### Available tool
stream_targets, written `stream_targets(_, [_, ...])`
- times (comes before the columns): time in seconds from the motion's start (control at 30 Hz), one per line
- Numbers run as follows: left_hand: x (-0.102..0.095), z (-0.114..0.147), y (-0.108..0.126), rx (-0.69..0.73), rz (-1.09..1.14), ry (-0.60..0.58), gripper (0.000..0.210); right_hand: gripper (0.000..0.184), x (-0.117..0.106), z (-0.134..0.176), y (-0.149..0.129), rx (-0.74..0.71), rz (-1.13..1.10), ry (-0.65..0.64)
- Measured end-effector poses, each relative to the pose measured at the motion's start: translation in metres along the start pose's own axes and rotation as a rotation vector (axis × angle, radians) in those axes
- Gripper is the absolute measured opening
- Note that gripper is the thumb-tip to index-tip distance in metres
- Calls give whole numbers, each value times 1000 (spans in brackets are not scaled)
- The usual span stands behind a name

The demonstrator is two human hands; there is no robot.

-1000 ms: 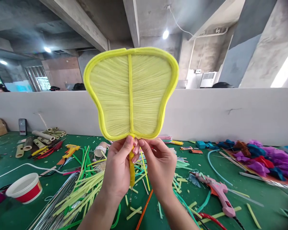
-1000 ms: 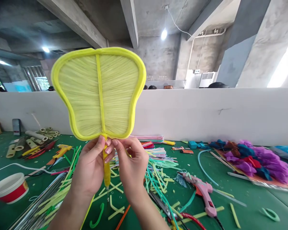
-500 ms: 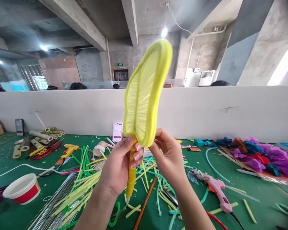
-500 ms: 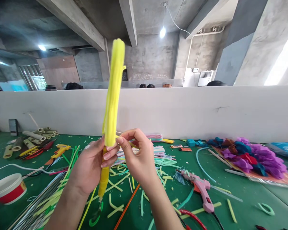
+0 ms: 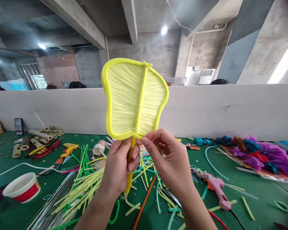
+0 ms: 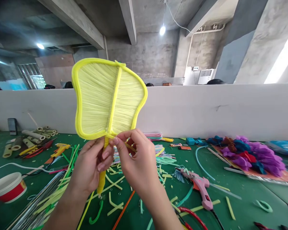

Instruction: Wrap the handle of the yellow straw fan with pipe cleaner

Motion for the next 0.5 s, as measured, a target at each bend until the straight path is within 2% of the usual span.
stream_targets(0.13, [4,2,3,25,-72,-49,30,12,-4,0,-1,-20,59,59])
stream_targets(0.23, [4,4,5,95,-148,-24,34,12,-4,2,-3,-23,60,67])
stream_targets(0.37, [0,5,3,191,-283,61,41,13,-2,3,-5,-12,45,50])
stream_targets(0.5, [-8,10,9,360,-479,234,47,11,1,5,-9,-32,51,63])
Point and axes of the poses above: each hand's wrist, its own z-axis away from the middle knuckle, its own x-axis out of the palm, y = z × x, the point moved 7 cm from there along -z, towards the middle knuckle, and after that the axes turned 7 degrees about -x, right-handed, at the moved point
